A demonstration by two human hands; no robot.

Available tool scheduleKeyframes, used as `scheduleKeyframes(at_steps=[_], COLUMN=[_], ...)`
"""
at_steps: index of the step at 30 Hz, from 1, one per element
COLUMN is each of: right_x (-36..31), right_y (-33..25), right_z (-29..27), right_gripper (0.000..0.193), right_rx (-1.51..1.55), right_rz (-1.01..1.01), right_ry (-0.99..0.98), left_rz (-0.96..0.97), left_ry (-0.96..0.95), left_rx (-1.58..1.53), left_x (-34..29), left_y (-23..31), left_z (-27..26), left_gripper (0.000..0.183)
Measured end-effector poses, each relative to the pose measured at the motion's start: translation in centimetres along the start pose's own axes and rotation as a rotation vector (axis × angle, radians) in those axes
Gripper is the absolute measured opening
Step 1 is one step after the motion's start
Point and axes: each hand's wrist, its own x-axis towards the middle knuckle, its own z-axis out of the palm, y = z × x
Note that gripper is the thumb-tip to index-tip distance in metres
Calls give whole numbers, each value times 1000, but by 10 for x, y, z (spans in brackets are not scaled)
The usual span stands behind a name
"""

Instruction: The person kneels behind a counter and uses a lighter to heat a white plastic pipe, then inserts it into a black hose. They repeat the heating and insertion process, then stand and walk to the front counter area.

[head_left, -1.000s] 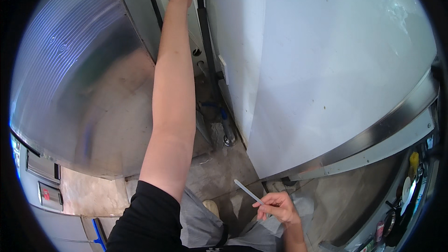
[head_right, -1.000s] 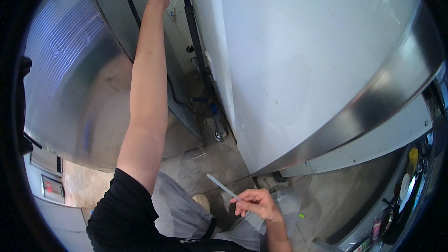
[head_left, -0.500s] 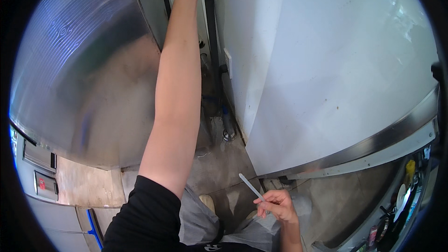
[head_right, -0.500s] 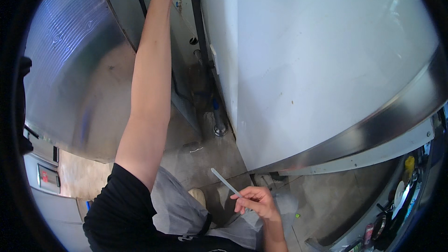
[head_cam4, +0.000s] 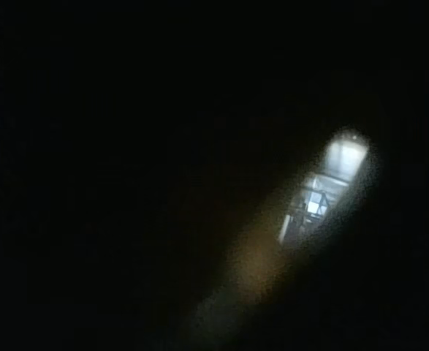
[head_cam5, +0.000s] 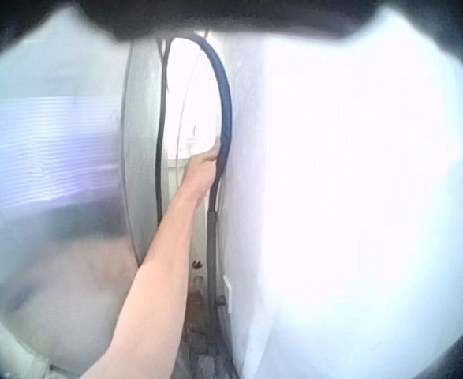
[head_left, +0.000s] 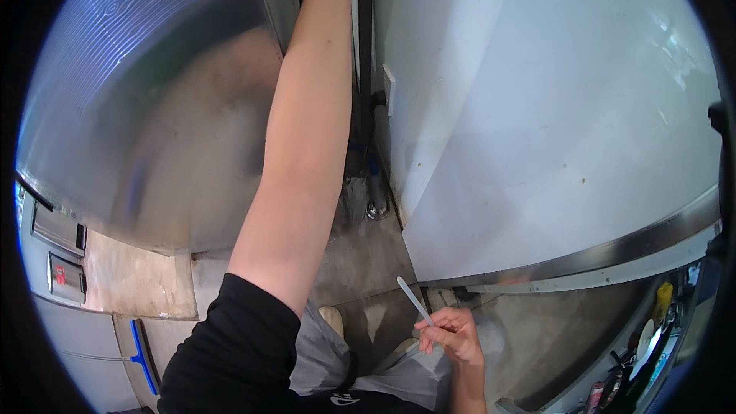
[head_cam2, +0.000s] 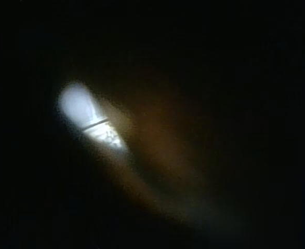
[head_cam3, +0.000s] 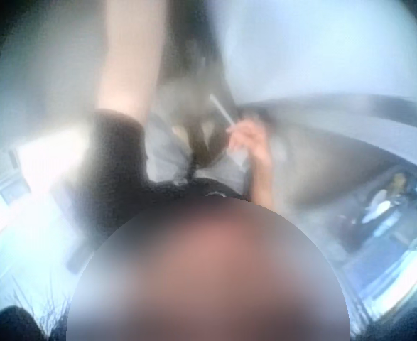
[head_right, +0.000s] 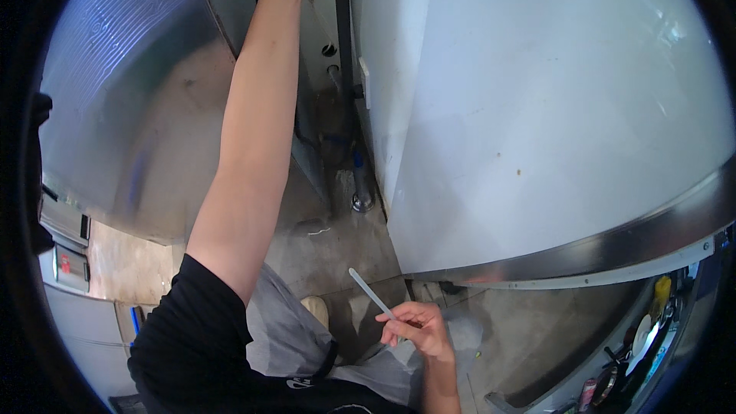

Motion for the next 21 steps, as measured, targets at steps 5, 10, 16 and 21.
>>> scheduleKeyframes(at_steps=[5,10,16,21], right_x=[0,0,1,-2], right_y=[-1,-5,-5,-4], right_z=[1,2,0,-3], right_gripper=[17,17,20,20], right_rx=[18,-3,25,20], right_rz=[8,5,-16,20], right_ry=[9,-2,-45,-47], left_rz=[121,116,170,-66], left_ry=[-32,1,-22,24], left_rx=[-8,22,-18,60], left_x=[11,8,2,1], left_y=[-12,-9,0,-2], left_z=[-2,1,1,-1], left_gripper=[44,45,44,42])
